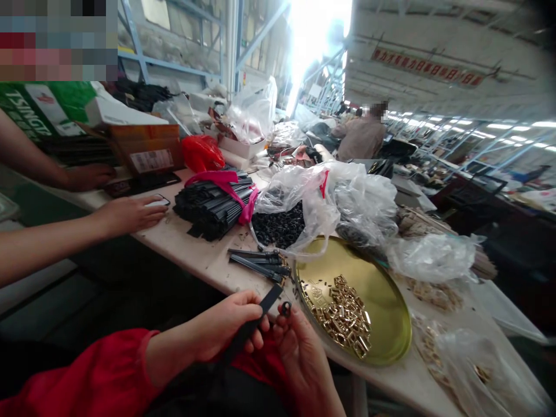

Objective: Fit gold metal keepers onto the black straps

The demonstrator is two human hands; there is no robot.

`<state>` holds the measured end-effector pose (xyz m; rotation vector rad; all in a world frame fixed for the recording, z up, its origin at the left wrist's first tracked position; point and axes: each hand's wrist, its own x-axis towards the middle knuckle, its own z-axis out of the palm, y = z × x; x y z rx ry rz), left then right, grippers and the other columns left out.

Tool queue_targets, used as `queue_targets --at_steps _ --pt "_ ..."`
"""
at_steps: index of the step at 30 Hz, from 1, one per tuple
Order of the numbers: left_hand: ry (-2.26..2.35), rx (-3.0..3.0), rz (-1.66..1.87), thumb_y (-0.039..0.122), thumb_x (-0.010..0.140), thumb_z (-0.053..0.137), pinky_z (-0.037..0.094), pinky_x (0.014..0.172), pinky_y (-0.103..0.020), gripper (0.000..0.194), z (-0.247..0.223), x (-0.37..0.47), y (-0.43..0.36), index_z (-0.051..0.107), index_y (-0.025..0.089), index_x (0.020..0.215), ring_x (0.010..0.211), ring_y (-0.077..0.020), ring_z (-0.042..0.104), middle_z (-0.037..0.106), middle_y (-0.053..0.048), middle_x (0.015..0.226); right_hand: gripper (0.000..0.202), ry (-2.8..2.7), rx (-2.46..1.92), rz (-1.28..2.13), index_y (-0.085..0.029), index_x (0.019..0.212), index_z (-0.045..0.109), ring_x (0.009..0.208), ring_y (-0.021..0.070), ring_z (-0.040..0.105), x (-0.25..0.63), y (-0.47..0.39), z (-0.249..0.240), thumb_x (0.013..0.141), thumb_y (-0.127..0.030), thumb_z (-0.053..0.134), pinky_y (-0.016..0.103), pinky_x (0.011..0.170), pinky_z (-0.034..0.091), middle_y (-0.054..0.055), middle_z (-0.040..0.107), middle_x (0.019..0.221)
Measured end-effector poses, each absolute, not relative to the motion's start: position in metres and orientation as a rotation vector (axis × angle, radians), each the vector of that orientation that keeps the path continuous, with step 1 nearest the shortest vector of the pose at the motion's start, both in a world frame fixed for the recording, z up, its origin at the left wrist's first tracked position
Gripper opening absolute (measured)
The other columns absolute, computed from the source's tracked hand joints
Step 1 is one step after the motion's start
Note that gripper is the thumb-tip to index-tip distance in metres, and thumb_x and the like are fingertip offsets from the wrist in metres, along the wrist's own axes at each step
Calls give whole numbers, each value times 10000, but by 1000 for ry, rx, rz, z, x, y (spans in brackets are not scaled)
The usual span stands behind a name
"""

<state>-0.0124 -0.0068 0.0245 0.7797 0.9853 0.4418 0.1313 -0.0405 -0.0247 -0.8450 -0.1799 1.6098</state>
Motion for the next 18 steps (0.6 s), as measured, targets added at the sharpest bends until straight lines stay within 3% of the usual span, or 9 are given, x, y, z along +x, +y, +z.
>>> queue_targets --at_steps 4,7,10,18 --pt "885 945 440 260 712 502 292 417 -169 234 22 -19 -12 546 165 921 435 -52 418 580 33 669 222 -143 -850 1614 -198 898 631 619 64 605 132 -48 -23 689 -202 707 152 569 504 -15 671 794" --pt "855 1148 506 318 781 474 395 604 -191 245 14 -22 -17 590 154 922 669 -98 519 598 6 781 258 -147 -864 1615 -200 925 641 697 79 629 132 -52 -23 677 -194 712 163 639 520 7 683 869" --pt "891 1353 566 389 836 403 396 769 -236 325 7 -21 -16 598 133 887 846 -152 524 605 -23 863 267 -143 -879 1619 -191 897 651 750 93 637 131 -54 -24 644 -188 736 169 676 521 14 687 864" --pt "1140 1747 456 314 822 420 359 596 -225 256 8 -21 -14 595 145 741 675 -152 517 591 -6 718 278 -422 -1005 1543 -199 904 623 638 76 601 130 -54 -37 667 -286 739 191 630 488 -12 672 765"
